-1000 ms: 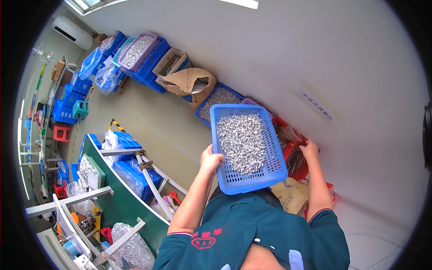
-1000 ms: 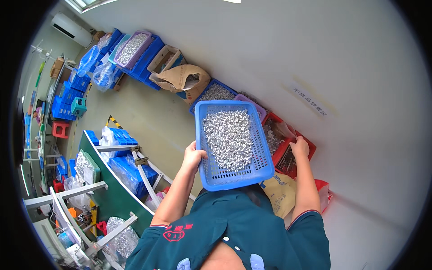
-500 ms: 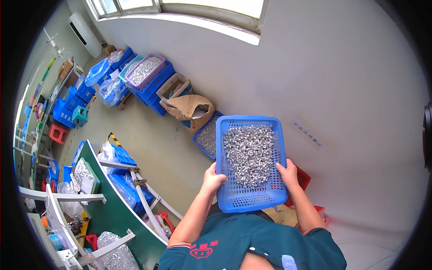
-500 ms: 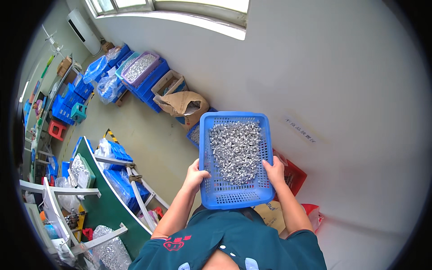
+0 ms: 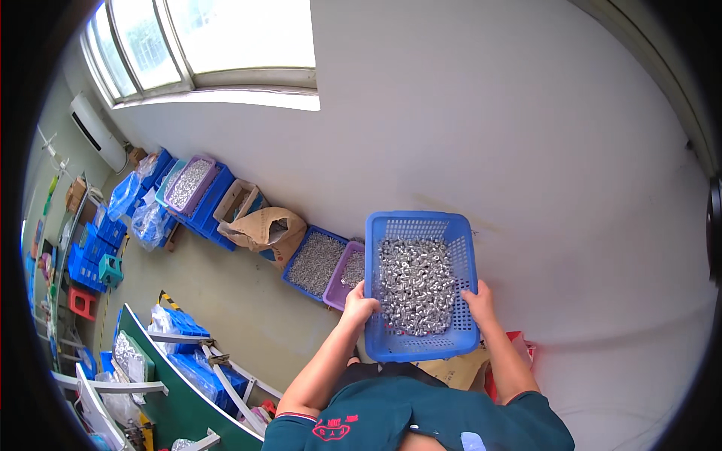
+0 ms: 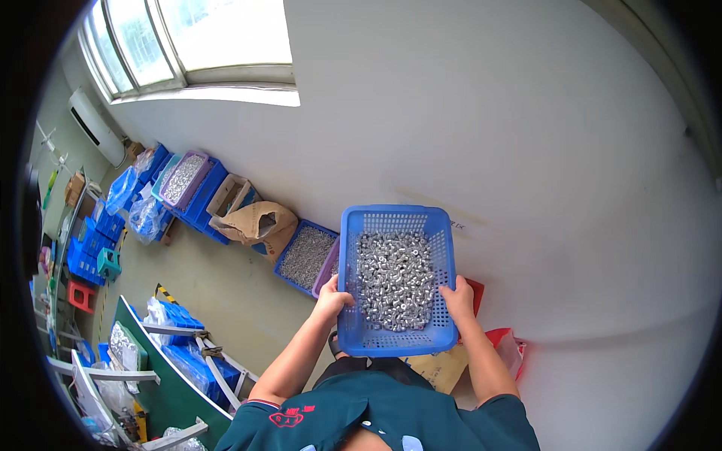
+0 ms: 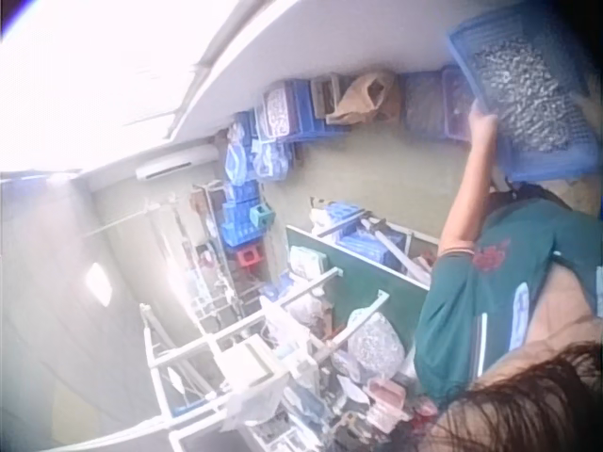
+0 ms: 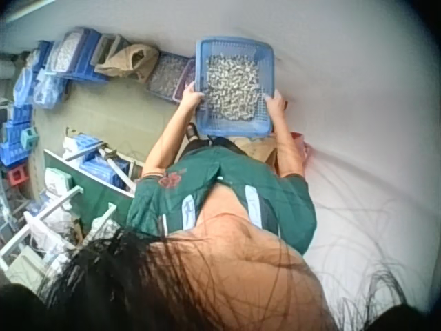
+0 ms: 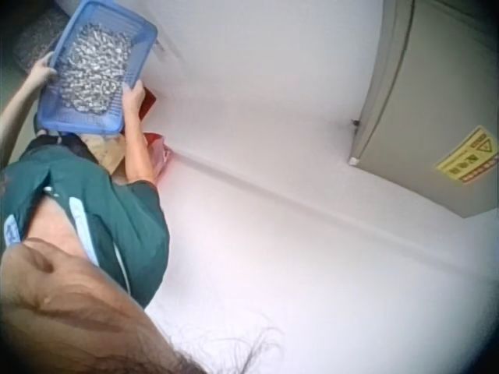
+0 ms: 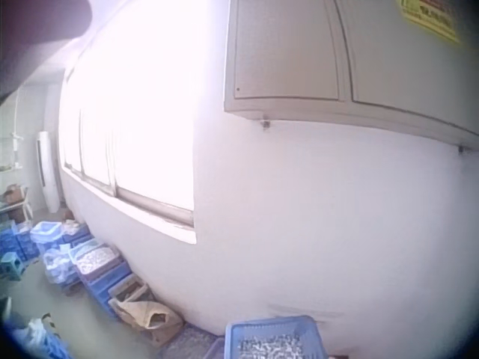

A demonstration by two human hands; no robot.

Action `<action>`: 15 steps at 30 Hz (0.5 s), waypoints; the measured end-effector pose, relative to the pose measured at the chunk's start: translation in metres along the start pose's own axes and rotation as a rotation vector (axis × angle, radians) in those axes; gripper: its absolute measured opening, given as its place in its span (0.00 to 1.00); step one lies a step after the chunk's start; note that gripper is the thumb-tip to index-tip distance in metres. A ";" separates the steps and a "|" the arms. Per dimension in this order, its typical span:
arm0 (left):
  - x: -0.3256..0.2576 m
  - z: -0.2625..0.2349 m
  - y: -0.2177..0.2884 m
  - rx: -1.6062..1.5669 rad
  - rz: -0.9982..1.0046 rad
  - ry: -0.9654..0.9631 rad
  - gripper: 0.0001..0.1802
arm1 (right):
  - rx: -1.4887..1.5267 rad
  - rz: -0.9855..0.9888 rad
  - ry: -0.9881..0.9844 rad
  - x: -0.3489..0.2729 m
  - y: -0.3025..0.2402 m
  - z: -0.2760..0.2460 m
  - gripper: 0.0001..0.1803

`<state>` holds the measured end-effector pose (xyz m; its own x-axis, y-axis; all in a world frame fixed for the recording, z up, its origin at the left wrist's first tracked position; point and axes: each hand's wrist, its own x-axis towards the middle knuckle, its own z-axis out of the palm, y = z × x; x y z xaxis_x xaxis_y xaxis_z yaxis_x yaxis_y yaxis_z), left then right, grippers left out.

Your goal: The person sorts small silver metal parts from a large plastic bag into blue and purple baskets. They shake the baskets to settle the parts and occasionally pick out individual pieces to place into a red bin. The person then carries the filled baskets to a workstation and pours the contents into a large plastic bag.

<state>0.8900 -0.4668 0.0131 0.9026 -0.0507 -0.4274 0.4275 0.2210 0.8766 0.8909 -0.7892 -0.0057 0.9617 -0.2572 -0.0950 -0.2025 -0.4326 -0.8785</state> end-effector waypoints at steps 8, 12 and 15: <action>-0.011 0.035 -0.004 -0.025 0.062 -0.067 0.41 | -0.086 -0.056 0.212 -0.034 -0.031 -0.036 0.09; 0.024 0.050 -0.030 0.107 -0.096 -0.099 0.38 | -0.035 -0.011 0.172 -0.029 0.028 -0.042 0.10; 0.010 0.046 -0.036 0.113 -0.127 -0.117 0.39 | -0.071 0.062 0.153 -0.041 0.029 -0.045 0.09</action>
<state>0.8864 -0.5199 -0.0126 0.8378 -0.1854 -0.5136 0.5355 0.0951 0.8392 0.8373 -0.8300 -0.0068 0.9087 -0.4114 -0.0706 -0.2781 -0.4707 -0.8373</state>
